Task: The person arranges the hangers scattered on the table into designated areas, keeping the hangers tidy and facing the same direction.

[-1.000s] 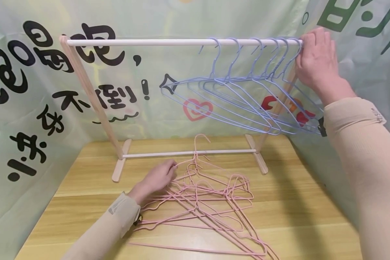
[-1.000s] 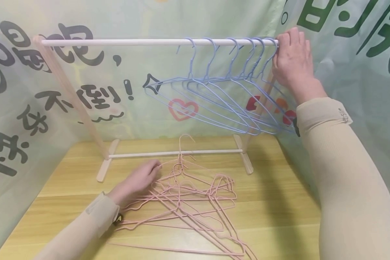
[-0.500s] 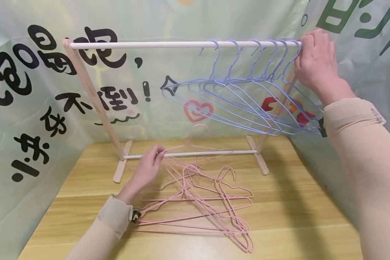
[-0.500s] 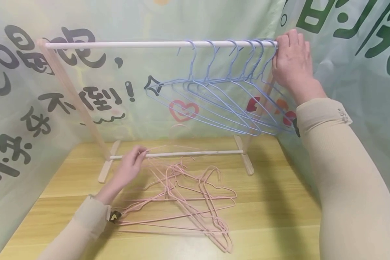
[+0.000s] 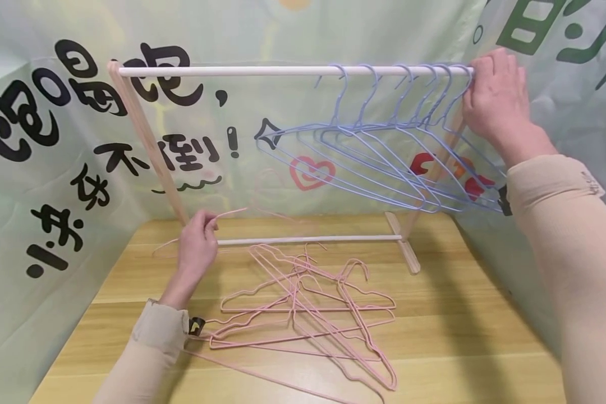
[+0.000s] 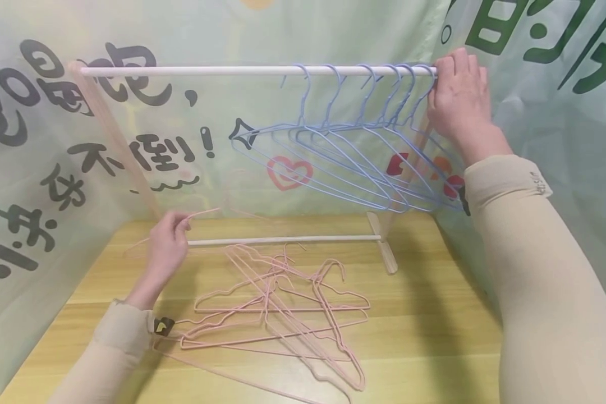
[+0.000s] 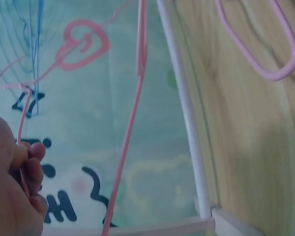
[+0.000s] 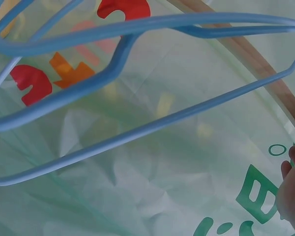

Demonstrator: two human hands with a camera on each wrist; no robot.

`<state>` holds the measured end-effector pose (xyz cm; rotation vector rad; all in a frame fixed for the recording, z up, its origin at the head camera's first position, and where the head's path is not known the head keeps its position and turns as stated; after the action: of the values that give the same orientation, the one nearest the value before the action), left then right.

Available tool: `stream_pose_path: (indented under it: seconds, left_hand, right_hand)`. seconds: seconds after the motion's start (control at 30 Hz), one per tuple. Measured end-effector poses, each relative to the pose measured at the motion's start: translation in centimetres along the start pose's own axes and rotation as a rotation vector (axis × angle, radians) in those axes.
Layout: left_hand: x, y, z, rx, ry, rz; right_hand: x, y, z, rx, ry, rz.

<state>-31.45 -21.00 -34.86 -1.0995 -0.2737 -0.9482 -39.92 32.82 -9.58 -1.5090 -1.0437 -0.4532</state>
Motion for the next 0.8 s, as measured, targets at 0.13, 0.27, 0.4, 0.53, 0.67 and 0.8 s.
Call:
stream_pose_path:
  seconds: [0.13, 0.27, 0.4, 0.53, 0.67, 0.8]
  left_hand:
    - [2.0, -0.3, -1.2, 0.114, 0.057, 0.075]
    - [4.7, -0.7, -1.1, 0.163, 0.079, 0.141]
    - [8.0, -1.2, 0.2, 0.147, 0.054, 0.165]
    - [11.5, -1.9, 2.4, 0.069, -0.041, 0.186]
    - [14.8, -2.8, 5.1, -0.048, -0.198, 0.268]
    - [17.0, -3.6, 7.0, -0.082, -0.273, 0.314]
  right_hand:
    - [0.0, -0.1, 0.1, 0.009, -0.007, 0.005]
    - [-0.2, 0.0, 0.2, 0.012, -0.017, 0.003]
    - [-0.4, 0.0, 0.2, 0.014, -0.02, 0.003]
    - [-0.5, 0.0, 0.1, 0.015, -0.021, 0.005]
    - [-0.5, 0.0, 0.1, 0.006, -0.02, 0.003]
    - [-0.2, -0.2, 0.3, -0.008, -0.017, 0.005]
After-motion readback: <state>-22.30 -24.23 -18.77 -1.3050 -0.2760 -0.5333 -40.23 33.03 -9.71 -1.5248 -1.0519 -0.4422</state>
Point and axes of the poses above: each hand's wrist, its own y-axis away from the middle knuckle, its own x-axis out of the back of the hand, z = x × y, the point moved 9 cm from there along -y, towards the middle knuckle, and after that the axes turned 13 degrees about -y, right-handed, at the moved point
